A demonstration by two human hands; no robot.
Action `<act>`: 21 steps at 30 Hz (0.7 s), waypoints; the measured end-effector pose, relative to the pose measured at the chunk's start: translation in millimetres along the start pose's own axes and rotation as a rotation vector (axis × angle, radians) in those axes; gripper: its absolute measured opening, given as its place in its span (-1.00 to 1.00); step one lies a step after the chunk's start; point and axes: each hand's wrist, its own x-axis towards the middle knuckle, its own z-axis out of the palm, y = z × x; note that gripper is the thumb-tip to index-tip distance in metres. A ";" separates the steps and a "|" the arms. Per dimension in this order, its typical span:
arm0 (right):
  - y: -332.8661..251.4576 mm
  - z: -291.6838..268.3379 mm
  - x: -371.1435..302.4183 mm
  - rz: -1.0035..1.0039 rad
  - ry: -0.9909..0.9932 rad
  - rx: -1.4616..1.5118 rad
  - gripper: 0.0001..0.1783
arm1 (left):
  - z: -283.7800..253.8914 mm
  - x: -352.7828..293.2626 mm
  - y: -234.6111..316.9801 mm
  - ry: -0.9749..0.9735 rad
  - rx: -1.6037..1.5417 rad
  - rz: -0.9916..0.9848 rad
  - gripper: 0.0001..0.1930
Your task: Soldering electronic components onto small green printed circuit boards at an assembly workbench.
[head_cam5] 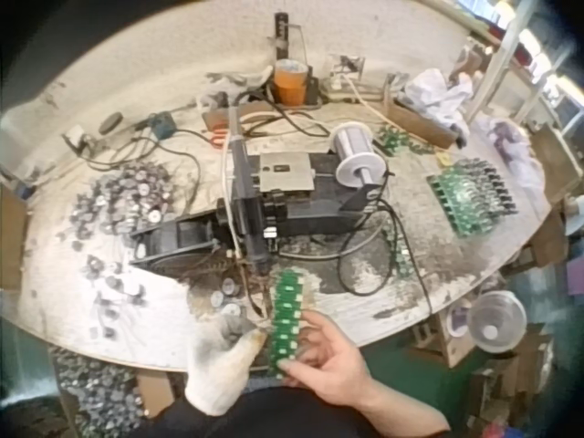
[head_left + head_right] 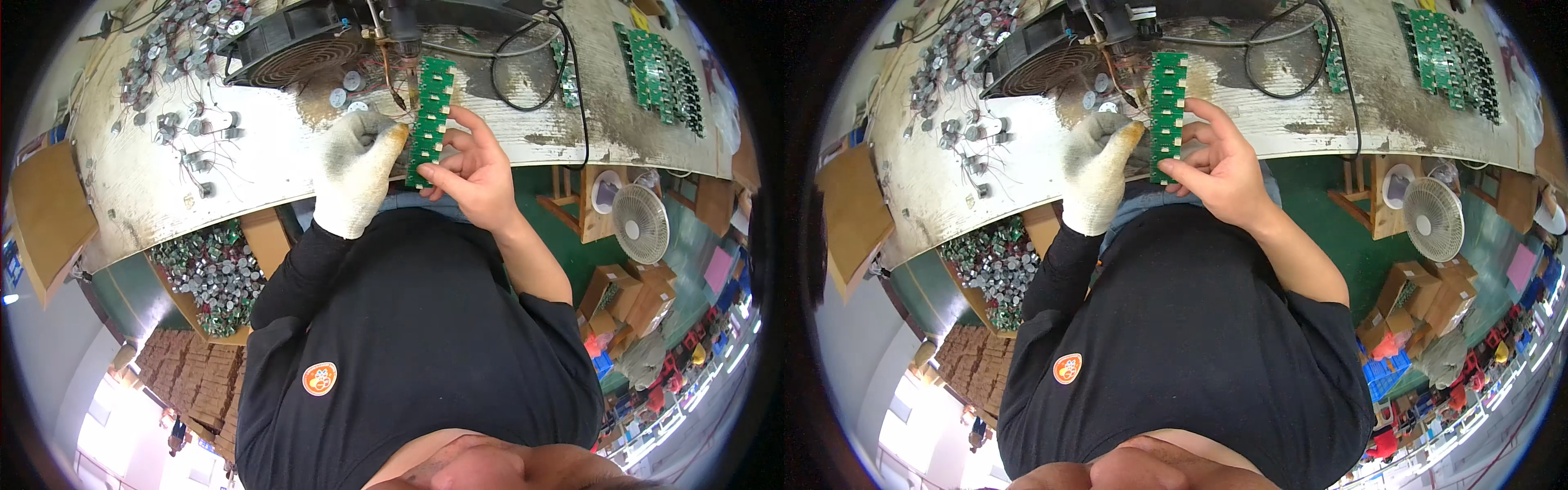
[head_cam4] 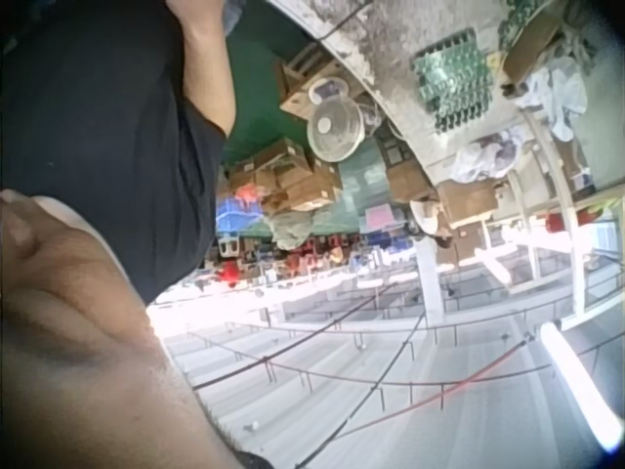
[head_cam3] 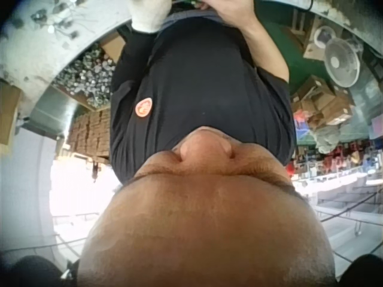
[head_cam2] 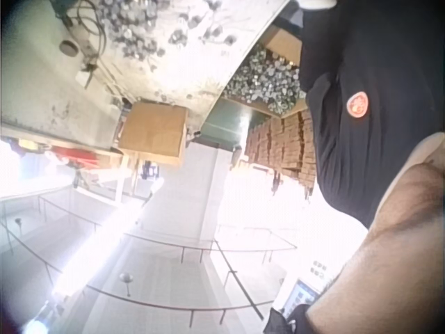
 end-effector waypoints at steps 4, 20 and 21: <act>-3.9 1.6 2.6 0.001 -0.008 0.001 -0.25 | -13.5 -10.7 11.7 0.034 0.352 0.176 -0.75; -5.4 -2.4 15.7 -0.002 0.051 -0.044 -0.27 | -130.5 -14.6 8.1 0.706 0.718 0.569 -0.78; -6.9 -1.1 16.1 0.015 0.040 -0.045 -0.27 | -146.6 -11.6 12.8 0.751 0.802 0.618 -0.84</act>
